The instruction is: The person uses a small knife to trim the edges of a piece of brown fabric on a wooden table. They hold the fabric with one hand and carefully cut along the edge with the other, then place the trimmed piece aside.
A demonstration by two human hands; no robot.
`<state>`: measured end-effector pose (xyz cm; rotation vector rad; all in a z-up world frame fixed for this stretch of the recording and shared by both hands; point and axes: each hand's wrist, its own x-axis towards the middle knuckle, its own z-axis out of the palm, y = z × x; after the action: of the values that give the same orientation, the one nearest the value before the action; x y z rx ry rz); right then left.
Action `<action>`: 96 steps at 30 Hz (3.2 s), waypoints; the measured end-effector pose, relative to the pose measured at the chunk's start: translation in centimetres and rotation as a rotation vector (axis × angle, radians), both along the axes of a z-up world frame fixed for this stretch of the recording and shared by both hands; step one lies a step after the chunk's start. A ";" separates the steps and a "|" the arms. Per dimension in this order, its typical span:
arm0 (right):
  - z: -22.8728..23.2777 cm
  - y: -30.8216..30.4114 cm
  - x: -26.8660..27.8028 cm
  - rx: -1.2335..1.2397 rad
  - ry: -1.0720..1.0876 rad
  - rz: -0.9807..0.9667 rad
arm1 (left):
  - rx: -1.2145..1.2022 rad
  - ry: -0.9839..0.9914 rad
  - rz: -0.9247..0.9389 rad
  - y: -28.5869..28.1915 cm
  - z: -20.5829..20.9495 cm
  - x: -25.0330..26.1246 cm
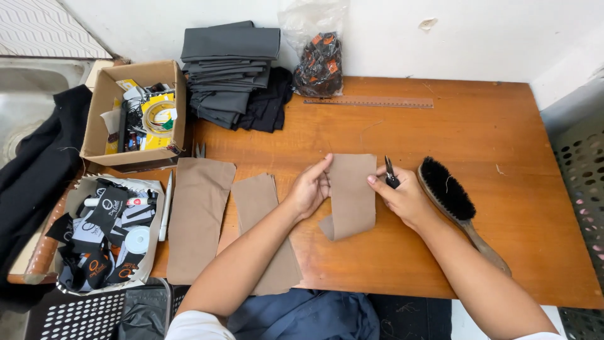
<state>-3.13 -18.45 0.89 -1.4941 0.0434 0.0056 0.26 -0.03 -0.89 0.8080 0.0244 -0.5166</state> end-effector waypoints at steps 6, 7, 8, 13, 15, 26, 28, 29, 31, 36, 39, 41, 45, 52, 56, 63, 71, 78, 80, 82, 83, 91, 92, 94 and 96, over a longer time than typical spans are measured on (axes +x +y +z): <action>0.2 -0.1 0.4 0.038 -0.046 -0.113 | 0.368 -0.269 -0.216 -0.1 4.5 -2.3; 0.6 0.0 0.4 0.037 -0.046 -0.113 | 0.368 -0.270 -0.216 -0.2 5.0 -2.5; 1.1 0.0 0.4 0.032 -0.048 -0.114 | 0.359 -0.275 -0.229 -0.3 5.6 -2.8; 1.3 0.0 0.2 0.046 -0.032 -0.069 | 0.276 -0.284 -0.200 -0.7 4.2 -2.2; -0.4 -0.4 0.3 0.036 -0.048 -0.023 | 0.241 -0.300 -0.117 -0.7 4.0 -1.7; -2.1 -1.0 1.1 -0.057 -0.079 -0.039 | -0.033 -0.187 0.173 0.4 1.6 0.0; -2.1 -1.1 1.0 -0.049 -0.078 -0.031 | -0.053 -0.192 0.209 0.8 1.7 0.3; -2.0 -1.1 1.0 -0.049 -0.078 -0.015 | -0.131 -0.179 0.212 0.9 2.1 0.3; -1.8 -1.1 0.9 -0.048 -0.078 0.001 | -0.207 -0.166 0.214 1.2 1.9 0.4; -1.8 -1.8 1.0 -0.162 -0.213 0.046 | -0.195 -0.147 0.027 1.1 -0.5 0.4; -0.2 -1.6 0.9 -0.343 -0.346 0.016 | -0.073 -0.131 0.017 0.6 0.1 0.5; 1.8 -1.5 0.7 -0.477 -0.425 -0.063 | -0.131 -0.092 0.028 0.7 1.0 0.4; 3.8 -5.2 -0.1 -0.999 -0.507 -0.288 | -0.303 -0.055 -0.003 1.1 1.7 0.4; 8.3 -6.9 -6.9 -1.499 0.382 -0.158 | -0.483 -0.086 -0.088 1.6 2.8 0.0; 4.8 -8.5 -8.6 -1.485 0.480 -0.246 | -0.519 -0.094 -0.063 1.4 2.9 -0.5; 4.2 -5.0 -8.9 -0.199 0.128 -0.366 | -0.545 -0.172 -0.035 1.2 3.6 -0.9; 3.0 5.6 -4.5 0.067 -0.140 -0.143 | -0.476 -0.037 0.015 0.9 3.2 -0.9; 3.1 -0.7 -3.2 0.089 -0.084 -0.710 | -0.547 0.040 0.135 1.6 2.0 0.6; 4.1 2.1 -4.2 0.104 -0.088 -0.548 | -0.552 0.045 0.116 1.3 3.4 -0.2; 4.7 4.6 -5.1 0.130 -0.098 -0.394 | -0.550 0.045 0.085 1.1 2.9 -0.2; 4.8 5.8 -5.5 0.124 -0.088 -0.222 | -0.514 0.048 0.106 1.2 1.6 0.2; 1.6 1.7 -2.6 0.026 -0.069 -0.633 | -0.617 0.017 0.074 2.5 3.7 0.4; 2.8 1.7 -3.4 -0.021 -0.043 -0.550 | -0.636 0.015 0.125 2.6 3.7 0.8; 4.7 2.2 -5.1 -0.070 -0.007 -0.467 | -0.655 0.023 0.180 3.2 4.1 1.1; 6.5 3.3 -6.7 -0.213 0.132 -0.022 | -0.673 -0.043 0.278 4.3 5.4 1.5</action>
<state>-9.83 -15.11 7.36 -1.7044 0.1710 0.0840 1.78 4.24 4.51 0.1496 -0.0731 -0.2152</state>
